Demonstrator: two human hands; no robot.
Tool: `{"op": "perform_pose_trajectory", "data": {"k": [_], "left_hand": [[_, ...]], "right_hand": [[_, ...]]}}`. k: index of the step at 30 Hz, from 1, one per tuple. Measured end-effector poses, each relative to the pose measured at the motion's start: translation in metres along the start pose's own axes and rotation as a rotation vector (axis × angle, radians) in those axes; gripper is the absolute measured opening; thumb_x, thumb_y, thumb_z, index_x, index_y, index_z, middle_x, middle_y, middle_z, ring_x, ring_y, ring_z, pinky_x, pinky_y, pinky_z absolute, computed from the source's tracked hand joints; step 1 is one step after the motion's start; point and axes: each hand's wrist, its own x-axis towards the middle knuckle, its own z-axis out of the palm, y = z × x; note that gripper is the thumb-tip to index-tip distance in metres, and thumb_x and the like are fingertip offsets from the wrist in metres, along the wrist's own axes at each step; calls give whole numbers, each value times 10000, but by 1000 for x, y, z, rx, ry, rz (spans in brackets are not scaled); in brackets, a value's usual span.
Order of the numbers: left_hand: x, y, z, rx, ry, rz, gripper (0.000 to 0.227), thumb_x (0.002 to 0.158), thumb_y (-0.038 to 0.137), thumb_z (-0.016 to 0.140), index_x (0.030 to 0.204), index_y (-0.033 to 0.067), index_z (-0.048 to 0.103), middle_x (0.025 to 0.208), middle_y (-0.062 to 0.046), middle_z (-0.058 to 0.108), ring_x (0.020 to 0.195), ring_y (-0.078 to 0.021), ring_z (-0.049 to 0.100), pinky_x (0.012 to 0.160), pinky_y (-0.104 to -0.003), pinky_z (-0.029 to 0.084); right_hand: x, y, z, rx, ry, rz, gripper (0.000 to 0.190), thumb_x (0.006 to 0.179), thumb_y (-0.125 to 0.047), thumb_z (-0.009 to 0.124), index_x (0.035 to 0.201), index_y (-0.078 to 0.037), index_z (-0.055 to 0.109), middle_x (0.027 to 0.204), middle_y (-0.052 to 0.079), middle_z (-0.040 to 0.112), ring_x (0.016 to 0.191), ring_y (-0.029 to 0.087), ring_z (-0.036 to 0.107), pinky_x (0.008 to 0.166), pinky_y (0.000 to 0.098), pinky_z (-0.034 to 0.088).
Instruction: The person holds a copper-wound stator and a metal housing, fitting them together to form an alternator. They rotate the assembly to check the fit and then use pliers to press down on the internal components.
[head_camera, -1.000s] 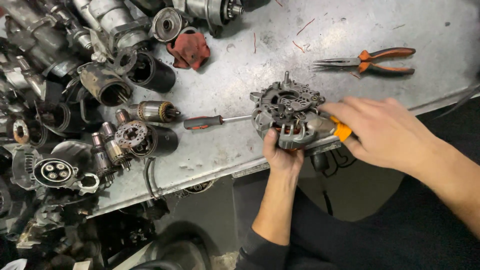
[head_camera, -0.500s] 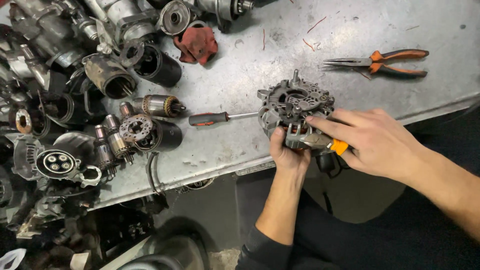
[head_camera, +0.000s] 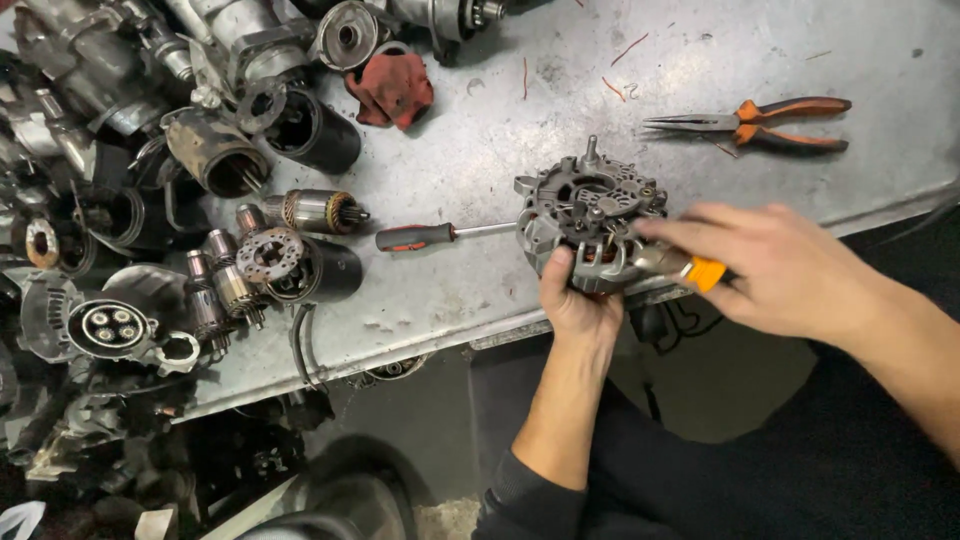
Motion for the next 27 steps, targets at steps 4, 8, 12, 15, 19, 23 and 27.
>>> {"op": "perform_pose_trajectory", "data": {"k": [4, 8, 12, 15, 19, 23, 27], "left_hand": [[6, -1, -6, -20, 60, 33, 675, 805, 381, 797, 1342, 18, 612, 1236, -104, 711, 1120, -266, 690, 1035, -426, 557], [3, 0, -1, -30, 23, 58, 668, 828, 350, 805, 1373, 20, 605, 1257, -103, 702, 1130, -260, 679, 1039, -421, 551], [1, 5, 4, -21, 45, 36, 686, 808, 349, 801, 1380, 34, 593, 1260, -98, 700, 1141, -260, 682, 1042, -431, 556], [0, 5, 1, -19, 26, 33, 694, 810, 349, 797, 1392, 33, 587, 1267, -100, 699, 1143, -261, 682, 1041, -434, 555], [2, 5, -3, -32, 6, 30, 704, 818, 349, 791, 1409, 29, 578, 1289, -106, 693, 1153, -260, 680, 1050, -434, 551], [2, 6, -7, -47, 10, 23, 714, 829, 346, 787, 1422, 14, 569, 1295, -119, 689, 1154, -269, 680, 1053, -439, 553], [1, 8, -1, -31, -6, 39, 739, 807, 350, 787, 1431, 26, 558, 1302, -124, 687, 1171, -274, 678, 1057, -445, 551]], "right_hand": [[-8, 19, -5, 95, 281, 92, 508, 919, -290, 691, 1386, -148, 550, 1154, 154, 722, 959, 368, 715, 759, 461, 586], [-8, 25, -3, -81, 131, 421, 630, 933, -435, 687, 1390, -44, 499, 1032, 210, 727, 942, 411, 714, 769, 498, 574], [2, 4, -15, -218, -86, 511, 564, 913, -482, 633, 1329, -124, 506, 978, 164, 735, 949, 396, 716, 756, 522, 578], [1, 9, -8, -241, -149, 530, 561, 904, -459, 632, 1352, -147, 503, 962, 157, 736, 966, 394, 709, 784, 527, 577], [-1, 22, 0, -238, -127, 498, 567, 902, -408, 636, 1382, -139, 496, 993, 164, 726, 967, 377, 715, 807, 511, 581], [-1, 19, -2, -230, -61, 441, 530, 905, -409, 641, 1343, -136, 523, 1019, 172, 722, 1002, 391, 697, 820, 519, 567], [1, 10, -9, -261, -123, 496, 531, 908, -405, 644, 1372, -173, 533, 1035, 147, 723, 1029, 358, 697, 835, 504, 576]]}}
